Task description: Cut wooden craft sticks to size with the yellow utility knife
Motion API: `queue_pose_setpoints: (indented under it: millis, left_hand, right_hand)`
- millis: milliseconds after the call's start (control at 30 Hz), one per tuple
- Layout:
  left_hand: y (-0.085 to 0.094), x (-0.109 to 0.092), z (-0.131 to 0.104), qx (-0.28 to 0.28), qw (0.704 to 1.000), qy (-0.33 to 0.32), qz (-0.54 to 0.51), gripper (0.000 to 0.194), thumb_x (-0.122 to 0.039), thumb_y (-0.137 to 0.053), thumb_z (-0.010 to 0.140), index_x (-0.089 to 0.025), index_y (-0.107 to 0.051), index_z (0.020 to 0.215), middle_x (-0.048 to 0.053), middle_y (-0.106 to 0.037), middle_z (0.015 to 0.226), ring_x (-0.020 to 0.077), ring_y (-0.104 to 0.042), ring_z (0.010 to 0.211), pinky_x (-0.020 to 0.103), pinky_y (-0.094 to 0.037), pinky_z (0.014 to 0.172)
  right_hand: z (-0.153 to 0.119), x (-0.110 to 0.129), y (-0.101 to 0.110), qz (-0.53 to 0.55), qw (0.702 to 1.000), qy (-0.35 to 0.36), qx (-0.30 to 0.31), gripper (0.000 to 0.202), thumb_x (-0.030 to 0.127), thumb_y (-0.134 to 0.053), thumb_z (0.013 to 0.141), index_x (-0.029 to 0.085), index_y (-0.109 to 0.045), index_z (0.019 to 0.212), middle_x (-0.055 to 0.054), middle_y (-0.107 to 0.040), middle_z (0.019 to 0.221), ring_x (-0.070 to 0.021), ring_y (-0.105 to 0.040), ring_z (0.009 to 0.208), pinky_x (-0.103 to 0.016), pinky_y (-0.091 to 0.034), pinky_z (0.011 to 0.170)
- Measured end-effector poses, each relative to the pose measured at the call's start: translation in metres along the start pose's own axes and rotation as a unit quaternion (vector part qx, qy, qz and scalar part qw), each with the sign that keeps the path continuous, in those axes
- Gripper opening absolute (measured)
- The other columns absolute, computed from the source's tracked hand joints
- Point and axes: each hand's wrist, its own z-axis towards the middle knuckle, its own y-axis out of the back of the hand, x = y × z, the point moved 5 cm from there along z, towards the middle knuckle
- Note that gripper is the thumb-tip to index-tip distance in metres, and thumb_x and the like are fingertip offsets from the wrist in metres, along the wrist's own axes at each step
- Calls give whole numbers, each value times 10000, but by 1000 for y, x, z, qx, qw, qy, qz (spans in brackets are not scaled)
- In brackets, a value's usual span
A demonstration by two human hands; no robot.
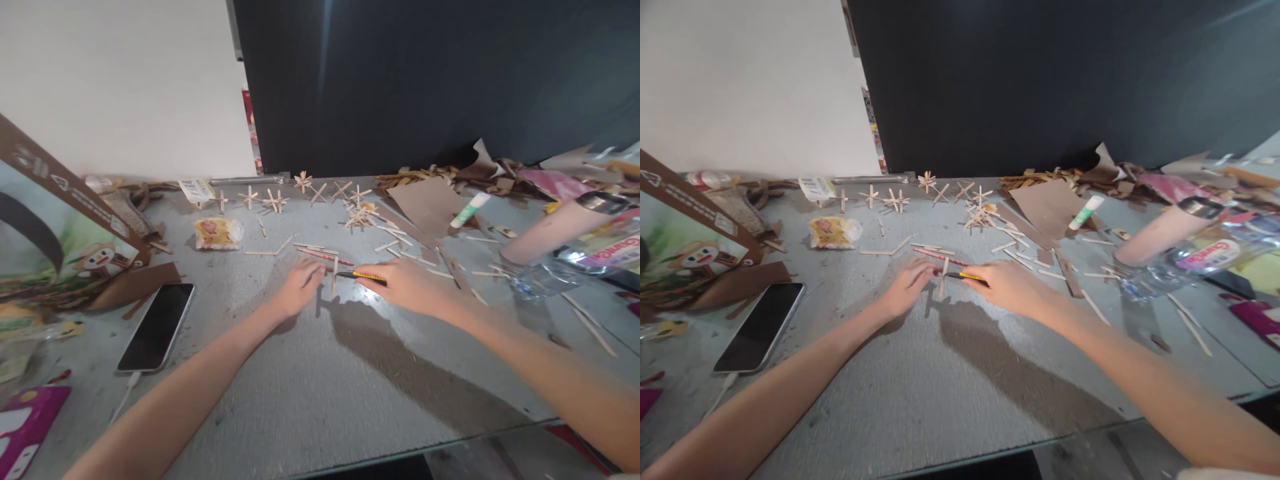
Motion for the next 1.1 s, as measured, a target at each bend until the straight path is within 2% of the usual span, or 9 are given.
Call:
queue_pose_setpoints:
  millis: [133, 333, 400, 467, 533, 600, 733, 900, 1100]
  left_hand:
    - [-1, 8, -1, 10, 982, 71, -174, 620, -620, -414, 1032, -133, -674, 1314, 37, -666, 781, 170, -580, 699, 317, -473, 736]
    - [-1, 16, -1, -38, 964, 86, -249, 588, -500, -583, 994, -123, -550, 1443, -2, -664, 734, 121, -561, 603, 261, -440, 621]
    - [0, 20, 0, -53, 955, 94, -276, 521, -515, -570, 1000, -141, -571, 1363, 1, -673, 730, 122, -578, 586, 260, -437, 592]
    - [2, 21, 1, -65, 947, 91, -300, 468, -528, -571, 1004, -164, -557, 1297, 4, -685, 736, 128, -602, 588, 263, -441, 584]
    - [1, 19, 1, -66, 943, 81, -318, 457, -539, -577, 1005, -179, -509, 1278, 10, -701, 761, 136, -626, 607, 269, -454, 590]
    - [-1, 16, 0, -58, 941, 75, -325, 473, -547, -586, 1004, -193, -444, 1282, 20, -716, 815, 141, -649, 635, 277, -479, 605]
    - [-8, 16, -3, -36, 948, 87, -304, 409, -554, -522, 1036, -220, -370, 1215, 3, -694, 817, 133, -648, 604, 275, -496, 577]
    - [-12, 15, -5, -3, 961, 108, -255, 347, -530, -432, 1072, -227, -325, 1204, -45, -647, 729, 92, -546, 467, 220, -382, 463]
    - [-13, 12, -7, 17, 962, 115, -248, 344, -520, -415, 1080, -227, -300, 1221, -34, -629, 773, 94, -548, 502, 231, -417, 492]
  right_hand:
    - [9, 2, -16, 10, 996, 19, -89, 324, 316, -498, 1061, 273, -760, 1246, -78, -810, 1069, -228, -743, 817, -309, -477, 685]
    - [29, 8, -30, 156, 979, 24, -128, 296, 340, -482, 1046, 221, -729, 1158, -81, -786, 931, -199, -679, 672, -302, -443, 603]
    - [33, 8, -36, 300, 947, -13, -111, 304, 427, -466, 1057, 221, -687, 1026, -18, -697, 716, -146, -570, 509, -273, -400, 508]
    - [35, 9, -46, 448, 888, -52, -87, 339, 521, -453, 1055, 234, -611, 967, 54, -562, 586, -109, -445, 391, -247, -342, 416]
    - [35, 13, -55, 538, 837, -64, -80, 342, 573, -478, 1032, 245, -556, 976, 86, -514, 567, -94, -403, 357, -228, -317, 371]
    - [34, 16, -63, 573, 813, -63, -83, 348, 596, -523, 1003, 249, -532, 983, 89, -527, 577, -93, -428, 364, -216, -333, 362]
    - [27, 17, -77, 569, 813, -81, -95, 382, 620, -551, 978, 239, -566, 965, 52, -591, 618, -111, -519, 388, -222, -386, 358]
    - [21, 15, -77, 540, 829, -83, -118, 399, 595, -557, 986, 231, -585, 824, 21, -612, 627, -104, -517, 387, -217, -365, 344]
    - [19, 12, -82, 535, 832, -89, -113, 370, 561, -567, 1005, 211, -669, 943, 26, -589, 610, -100, -462, 387, -228, -351, 357]
